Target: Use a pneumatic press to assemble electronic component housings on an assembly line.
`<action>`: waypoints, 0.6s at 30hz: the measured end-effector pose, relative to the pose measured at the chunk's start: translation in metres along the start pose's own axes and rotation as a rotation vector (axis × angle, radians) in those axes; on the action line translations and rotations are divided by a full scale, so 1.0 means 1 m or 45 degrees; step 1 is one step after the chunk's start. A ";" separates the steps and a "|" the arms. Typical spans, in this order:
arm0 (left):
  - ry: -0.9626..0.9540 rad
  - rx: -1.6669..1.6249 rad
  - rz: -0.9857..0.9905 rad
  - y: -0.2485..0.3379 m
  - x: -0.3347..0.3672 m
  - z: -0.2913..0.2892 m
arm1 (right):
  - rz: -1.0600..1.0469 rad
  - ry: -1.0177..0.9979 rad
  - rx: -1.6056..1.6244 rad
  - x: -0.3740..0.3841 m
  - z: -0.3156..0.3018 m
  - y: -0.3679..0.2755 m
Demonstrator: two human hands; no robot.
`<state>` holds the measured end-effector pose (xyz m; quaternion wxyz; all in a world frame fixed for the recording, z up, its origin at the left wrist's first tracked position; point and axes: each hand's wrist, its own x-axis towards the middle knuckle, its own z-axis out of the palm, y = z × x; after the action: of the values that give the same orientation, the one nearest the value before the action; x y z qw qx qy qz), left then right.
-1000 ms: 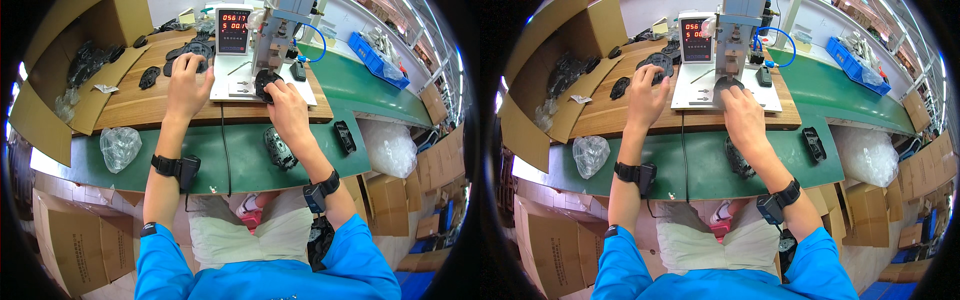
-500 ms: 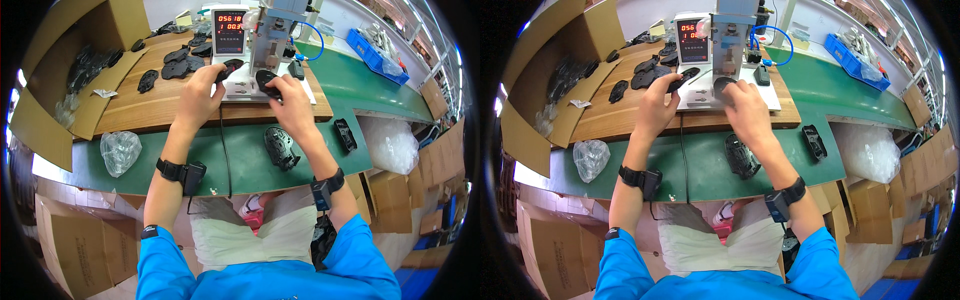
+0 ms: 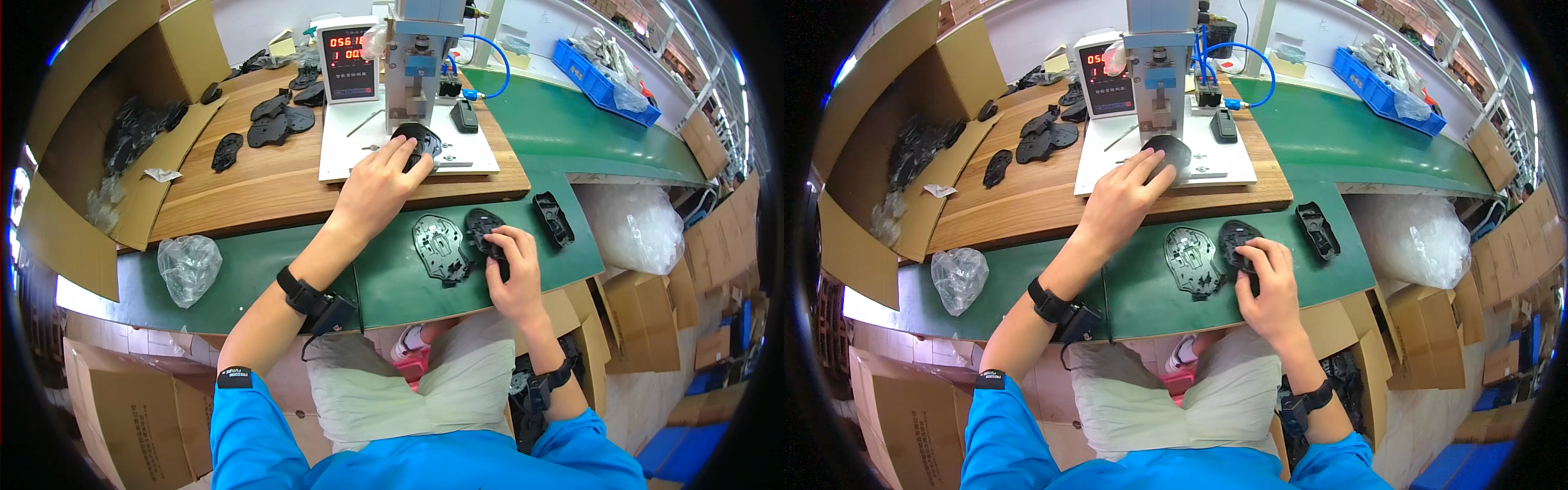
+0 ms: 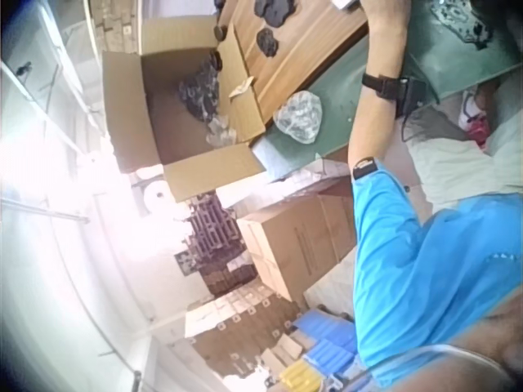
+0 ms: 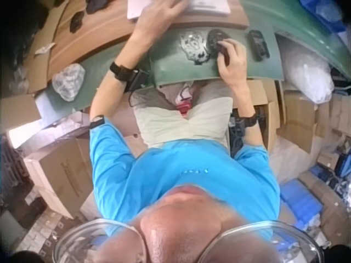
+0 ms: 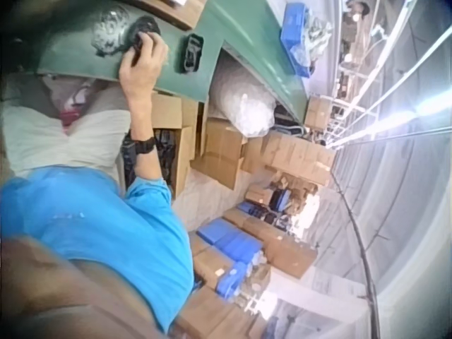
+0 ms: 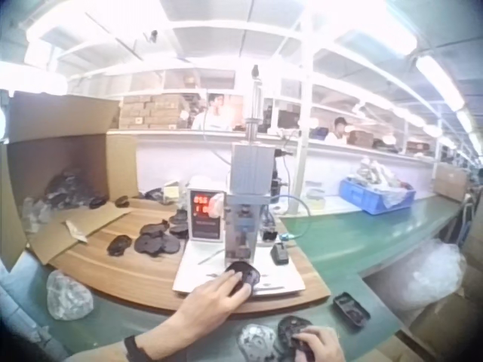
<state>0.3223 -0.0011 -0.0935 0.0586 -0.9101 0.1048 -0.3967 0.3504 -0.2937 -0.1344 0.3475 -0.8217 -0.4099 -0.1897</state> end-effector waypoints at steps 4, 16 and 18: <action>-0.057 0.063 -0.113 0.018 0.007 0.004 | 0.017 -0.161 0.078 0.003 0.000 -0.007; -0.026 -0.020 -0.147 0.013 0.014 -0.002 | -0.005 -0.223 0.029 0.002 -0.001 -0.006; -0.089 -0.070 -0.172 0.011 0.019 -0.004 | -0.004 -0.229 0.047 0.002 -0.002 -0.004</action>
<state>0.3305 -0.0159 -0.0798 0.0103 -0.9295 0.0519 -0.3649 0.3488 -0.2919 -0.1304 0.3243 -0.8282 -0.4441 -0.1081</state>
